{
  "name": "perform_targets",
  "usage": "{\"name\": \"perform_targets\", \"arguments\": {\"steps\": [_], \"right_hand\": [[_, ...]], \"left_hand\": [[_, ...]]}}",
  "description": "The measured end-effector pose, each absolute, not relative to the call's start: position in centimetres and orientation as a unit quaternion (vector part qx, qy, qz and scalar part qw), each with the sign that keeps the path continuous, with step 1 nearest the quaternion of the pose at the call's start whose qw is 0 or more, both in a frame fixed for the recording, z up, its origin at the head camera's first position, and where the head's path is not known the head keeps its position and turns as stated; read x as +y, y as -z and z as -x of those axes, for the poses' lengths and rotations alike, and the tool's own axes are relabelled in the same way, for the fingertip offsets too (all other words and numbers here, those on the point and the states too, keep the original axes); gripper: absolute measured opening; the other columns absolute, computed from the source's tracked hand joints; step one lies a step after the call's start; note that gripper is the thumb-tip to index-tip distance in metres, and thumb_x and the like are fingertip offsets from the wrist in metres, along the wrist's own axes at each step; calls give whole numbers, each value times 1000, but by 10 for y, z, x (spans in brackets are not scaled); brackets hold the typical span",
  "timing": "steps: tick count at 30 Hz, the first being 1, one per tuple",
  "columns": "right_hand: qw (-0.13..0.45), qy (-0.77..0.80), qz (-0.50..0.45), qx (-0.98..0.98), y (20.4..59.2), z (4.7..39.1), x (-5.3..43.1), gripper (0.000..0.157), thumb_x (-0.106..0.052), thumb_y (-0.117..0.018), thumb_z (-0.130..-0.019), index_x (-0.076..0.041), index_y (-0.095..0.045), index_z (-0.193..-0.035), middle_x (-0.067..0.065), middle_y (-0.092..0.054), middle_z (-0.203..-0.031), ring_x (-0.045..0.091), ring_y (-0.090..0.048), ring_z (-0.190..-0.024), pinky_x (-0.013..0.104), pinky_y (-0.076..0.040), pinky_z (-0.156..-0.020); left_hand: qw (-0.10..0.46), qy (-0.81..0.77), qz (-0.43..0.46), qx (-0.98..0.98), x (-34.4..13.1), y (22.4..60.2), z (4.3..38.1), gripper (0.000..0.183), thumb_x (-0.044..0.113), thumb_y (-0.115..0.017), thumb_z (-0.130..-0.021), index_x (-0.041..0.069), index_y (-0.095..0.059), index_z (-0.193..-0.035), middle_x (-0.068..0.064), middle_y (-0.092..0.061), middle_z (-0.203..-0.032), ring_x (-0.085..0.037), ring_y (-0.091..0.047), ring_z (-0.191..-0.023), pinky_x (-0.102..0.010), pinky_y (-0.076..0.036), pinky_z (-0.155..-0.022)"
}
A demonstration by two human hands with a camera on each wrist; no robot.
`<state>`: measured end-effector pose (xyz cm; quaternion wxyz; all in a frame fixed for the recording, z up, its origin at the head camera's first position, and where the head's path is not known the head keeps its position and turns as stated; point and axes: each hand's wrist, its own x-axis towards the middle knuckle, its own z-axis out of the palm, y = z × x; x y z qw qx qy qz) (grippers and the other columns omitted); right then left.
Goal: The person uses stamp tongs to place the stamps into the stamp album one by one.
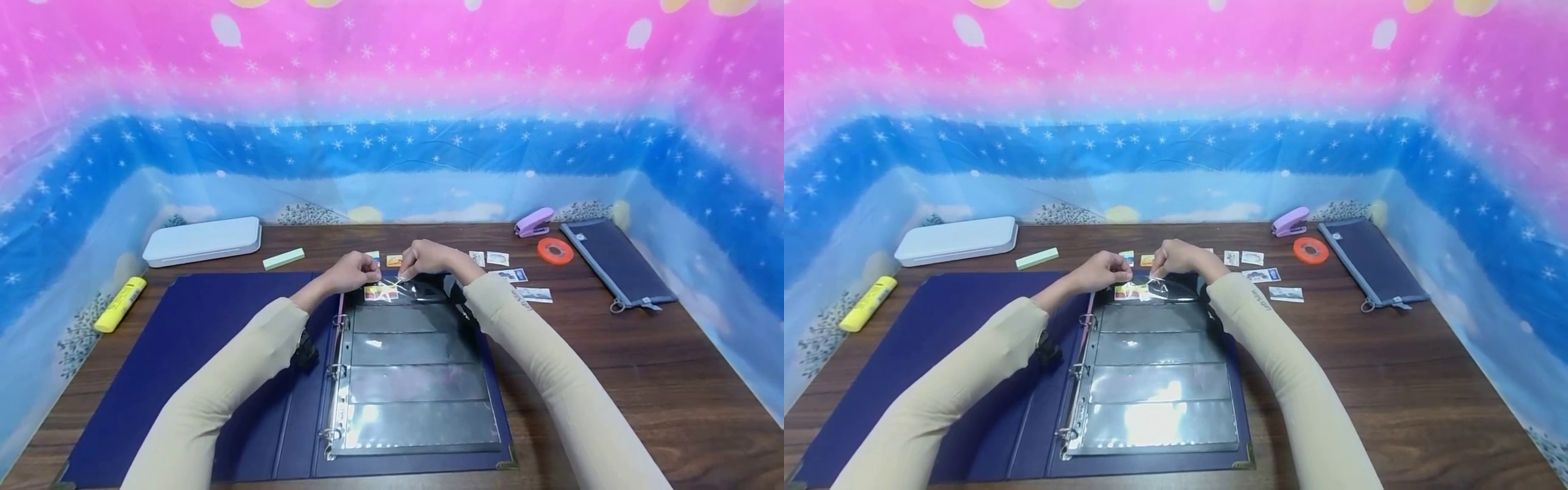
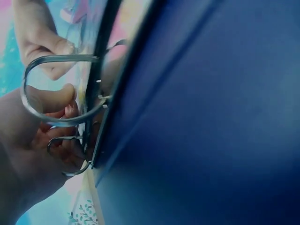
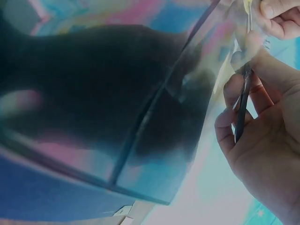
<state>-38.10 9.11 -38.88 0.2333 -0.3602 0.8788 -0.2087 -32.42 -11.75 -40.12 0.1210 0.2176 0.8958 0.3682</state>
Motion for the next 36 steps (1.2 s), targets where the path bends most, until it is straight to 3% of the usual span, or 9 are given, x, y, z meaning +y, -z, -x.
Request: {"name": "perform_targets", "arguments": {"steps": [9, 21, 31, 36], "right_hand": [[236, 209, 358, 879, 379, 379, 97, 16, -13, -65, -86, -5, -74, -96, 12, -70, -99, 22, -63, -97, 31, -47, -89], [157, 237, 302, 910, 379, 372, 131, 18, -19, -63, -89, -10, -74, -99, 8, -69, -96, 19, -61, -88, 29, -42, -75], [119, 220, 292, 923, 372, 355, 206, 17, -18, -64, -87, -9, -74, -98, 7, -67, -86, 13, -51, -71, 28, -39, -65], [127, 213, 257, 934, 365, 346, 246, 17, -18, -65, -87, -10, -74, -98, 6, -68, -92, 11, -57, -79, 28, -44, -69]], "left_hand": [[64, -311, -238, 918, -111, 408, 324, 11, 13, -60, -90, 5, -66, -86, -8, -65, -76, -11, -50, -60, -24, -40, -64], [59, -293, -274, 914, -117, 409, 319, 6, 10, -61, -87, 5, -63, -84, -6, -62, -74, -10, -49, -62, -25, -41, -67], [69, -304, -275, 910, -116, 412, 320, 9, 14, -64, -86, 6, -61, -84, -3, -58, -71, -10, -47, -60, -25, -39, -66], [69, -301, -270, 912, -117, 411, 318, 11, 17, -64, -86, 7, -60, -84, -4, -58, -73, -12, -47, -61, -25, -38, -66]]}}
